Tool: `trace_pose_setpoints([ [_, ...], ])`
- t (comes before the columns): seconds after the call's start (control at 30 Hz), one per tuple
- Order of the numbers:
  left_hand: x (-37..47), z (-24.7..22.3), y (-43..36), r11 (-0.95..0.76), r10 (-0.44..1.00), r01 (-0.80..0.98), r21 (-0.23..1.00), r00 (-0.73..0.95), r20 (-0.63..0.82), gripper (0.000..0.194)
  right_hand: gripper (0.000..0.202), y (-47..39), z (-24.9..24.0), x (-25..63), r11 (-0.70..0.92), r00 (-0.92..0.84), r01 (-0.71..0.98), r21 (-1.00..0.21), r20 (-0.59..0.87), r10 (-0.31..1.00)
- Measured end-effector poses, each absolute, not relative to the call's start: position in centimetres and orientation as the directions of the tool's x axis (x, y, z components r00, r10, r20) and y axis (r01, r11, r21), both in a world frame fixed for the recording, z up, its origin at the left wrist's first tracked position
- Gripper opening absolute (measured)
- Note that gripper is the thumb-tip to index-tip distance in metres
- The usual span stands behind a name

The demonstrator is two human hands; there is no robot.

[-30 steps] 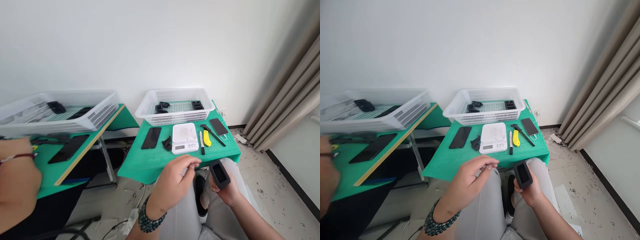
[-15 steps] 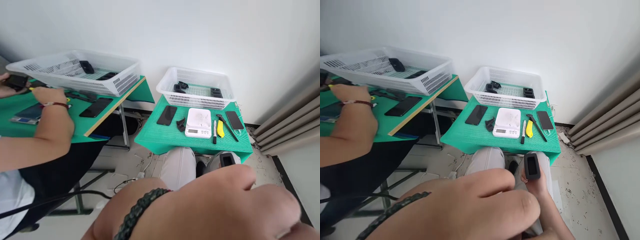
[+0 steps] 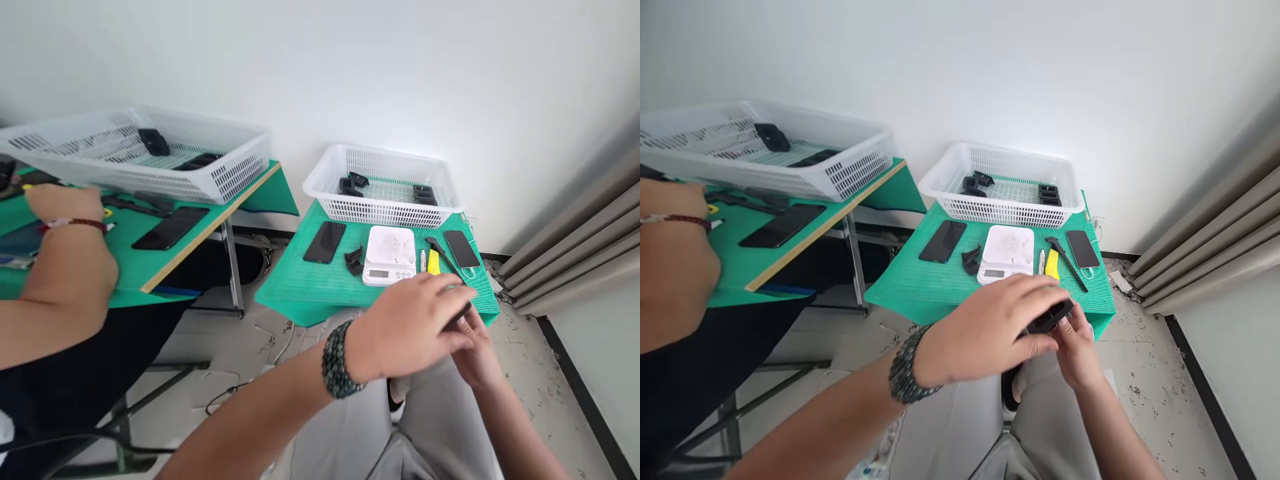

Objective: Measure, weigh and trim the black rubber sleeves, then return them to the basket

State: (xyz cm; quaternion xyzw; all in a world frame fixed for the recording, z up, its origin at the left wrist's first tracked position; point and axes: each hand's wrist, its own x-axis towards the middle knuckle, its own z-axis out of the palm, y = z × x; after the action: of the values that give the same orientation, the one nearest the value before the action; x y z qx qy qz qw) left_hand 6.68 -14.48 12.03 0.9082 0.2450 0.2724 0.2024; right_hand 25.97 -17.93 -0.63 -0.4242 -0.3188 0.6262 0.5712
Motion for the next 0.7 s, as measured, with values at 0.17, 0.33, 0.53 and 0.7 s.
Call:
trace_pose_setpoints([
  [0.17,6.0,9.9,-7.5,-0.612,0.736,0.325,0.72,0.566,0.371,0.053,0.049,-10.2,3.6,24.2,0.16,0.098,-0.424,-0.892,0.13,0.987],
  [0.33,4.3,10.8,2.3,-0.48,0.842,0.256,0.839,0.402,0.359,0.056,0.042,0.6,7.4,22.9,0.168,-0.047,-0.273,-0.947,0.188,0.981],
  [0.53,4.0,12.2,16.2,-0.362,0.906,0.548,0.754,0.395,0.148,0.066,0.063,13.8,12.0,22.6,0.138,0.065,0.338,-0.931,0.169,0.983],
  [0.7,6.0,10.5,24.5,-0.336,0.913,0.756,0.562,0.408,-0.002,0.084,0.042,22.0,12.4,22.4,-0.006,0.028,0.585,-0.811,0.013,1.0],
])
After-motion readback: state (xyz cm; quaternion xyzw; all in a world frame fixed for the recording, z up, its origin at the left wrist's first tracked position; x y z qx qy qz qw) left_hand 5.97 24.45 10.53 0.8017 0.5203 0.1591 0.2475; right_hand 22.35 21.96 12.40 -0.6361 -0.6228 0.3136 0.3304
